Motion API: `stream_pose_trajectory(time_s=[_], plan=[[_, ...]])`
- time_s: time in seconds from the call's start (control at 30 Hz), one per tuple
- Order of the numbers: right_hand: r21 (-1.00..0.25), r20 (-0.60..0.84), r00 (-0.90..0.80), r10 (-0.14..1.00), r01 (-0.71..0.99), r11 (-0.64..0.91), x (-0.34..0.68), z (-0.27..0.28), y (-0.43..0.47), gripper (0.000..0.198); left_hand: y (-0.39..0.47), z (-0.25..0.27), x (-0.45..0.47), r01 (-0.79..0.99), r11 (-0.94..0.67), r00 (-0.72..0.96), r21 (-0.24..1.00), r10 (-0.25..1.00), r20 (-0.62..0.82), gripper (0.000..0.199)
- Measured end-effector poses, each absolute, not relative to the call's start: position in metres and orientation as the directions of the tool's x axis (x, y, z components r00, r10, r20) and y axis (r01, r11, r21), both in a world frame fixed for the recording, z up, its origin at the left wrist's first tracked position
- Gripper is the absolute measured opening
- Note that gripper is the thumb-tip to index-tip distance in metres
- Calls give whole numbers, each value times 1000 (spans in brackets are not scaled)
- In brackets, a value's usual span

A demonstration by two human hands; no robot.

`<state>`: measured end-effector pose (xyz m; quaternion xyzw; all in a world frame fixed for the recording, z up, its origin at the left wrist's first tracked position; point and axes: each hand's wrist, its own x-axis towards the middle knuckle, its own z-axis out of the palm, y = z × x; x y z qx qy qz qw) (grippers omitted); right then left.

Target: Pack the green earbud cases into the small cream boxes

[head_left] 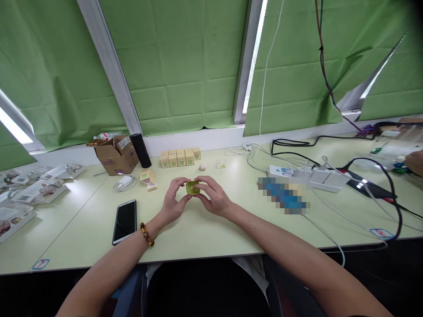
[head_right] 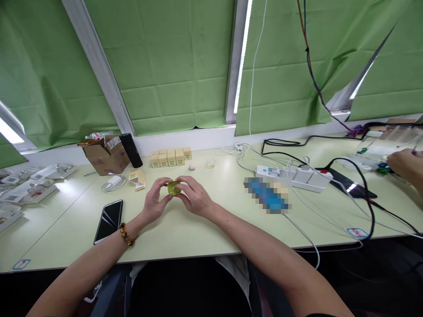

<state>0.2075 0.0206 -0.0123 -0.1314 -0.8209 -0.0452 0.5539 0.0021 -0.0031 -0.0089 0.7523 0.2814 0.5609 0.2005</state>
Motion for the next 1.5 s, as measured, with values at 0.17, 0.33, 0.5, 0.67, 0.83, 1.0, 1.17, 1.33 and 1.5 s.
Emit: stream_pose_trajectory(time_s=[0.17, 0.33, 0.5, 0.67, 0.83, 1.0, 1.17, 1.33, 1.5], plan=[[-251, 919, -256, 301, 209, 945, 204, -20, 17, 56, -3, -6, 7, -193, -445, 305, 874, 820, 485, 46], [-349, 873, -270, 407, 240, 906, 201, -19, 11, 58, -7, -3, 8, -294, -291, 358, 910, 850, 387, 54], [-406, 823, -322, 469, 245, 880, 199, -19, 11, 49, -6, -5, 10, -250, -362, 258, 898, 869, 422, 50], [-479, 741, -358, 569, 312, 820, 195, -27, 11, 45, -2, -11, 9, -82, -536, 181, 840, 821, 541, 45], [-642, 648, -379, 660, 194, 742, 194, -23, 10, 38, 0, -15, 6, 34, -625, 197, 780, 770, 607, 45], [-868, 491, -508, 708, -222, 443, 199, -18, 16, 47, -5, -12, 5, 106, -674, 218, 731, 733, 645, 56], [-903, 415, -583, 699, -357, 238, 201, -18, 19, 50, -7, -6, 5, 190, -661, 208, 726, 750, 628, 53], [-929, 365, -553, 749, -159, 335, 197, -15, 16, 46, -5, -5, 7, 251, -567, 160, 785, 824, 544, 41], [-850, 401, -447, 799, 144, 507, 200, -21, 24, 36, 3, -12, 7, 170, -388, 122, 906, 921, 371, 47]])
